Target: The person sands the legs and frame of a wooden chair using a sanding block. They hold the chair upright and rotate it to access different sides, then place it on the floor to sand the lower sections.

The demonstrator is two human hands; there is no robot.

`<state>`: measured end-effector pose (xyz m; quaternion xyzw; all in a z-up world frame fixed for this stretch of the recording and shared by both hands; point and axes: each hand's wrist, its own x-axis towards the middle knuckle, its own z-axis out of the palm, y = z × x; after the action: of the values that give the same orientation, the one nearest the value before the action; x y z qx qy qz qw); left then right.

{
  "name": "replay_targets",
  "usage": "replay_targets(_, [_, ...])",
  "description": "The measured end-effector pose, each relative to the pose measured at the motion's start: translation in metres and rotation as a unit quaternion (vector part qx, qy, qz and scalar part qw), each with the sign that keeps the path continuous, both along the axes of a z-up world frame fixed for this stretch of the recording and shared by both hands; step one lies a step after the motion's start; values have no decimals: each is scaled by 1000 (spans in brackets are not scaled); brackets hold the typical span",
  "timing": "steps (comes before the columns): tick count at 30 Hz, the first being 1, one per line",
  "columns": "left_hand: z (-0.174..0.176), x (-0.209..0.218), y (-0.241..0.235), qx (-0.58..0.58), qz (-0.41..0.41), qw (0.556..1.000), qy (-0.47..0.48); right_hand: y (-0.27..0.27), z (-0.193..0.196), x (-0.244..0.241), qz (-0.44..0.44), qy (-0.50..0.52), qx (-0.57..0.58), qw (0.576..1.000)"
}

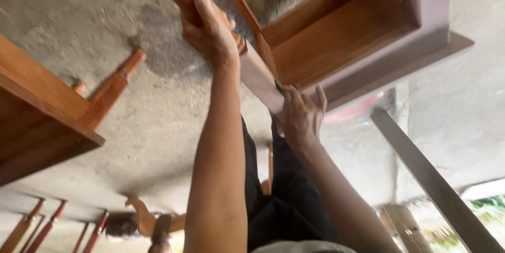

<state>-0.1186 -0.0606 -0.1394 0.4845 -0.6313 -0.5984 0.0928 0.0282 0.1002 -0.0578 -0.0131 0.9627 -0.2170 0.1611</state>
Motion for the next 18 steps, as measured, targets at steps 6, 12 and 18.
replay_targets(6, [7, -42, 9, 8, -19, 998, 63, 19, -26, -11, 103, -197, 62, 973])
replay_targets(12, [-10, -23, 2, -5, -7, 999, 41, 130, 32, -70, -96, -134, -289, 943])
replay_targets(18, [0, -16, 1, -7, 9, 999, 50, 107, -23, -78, 311, -283, 56, 905])
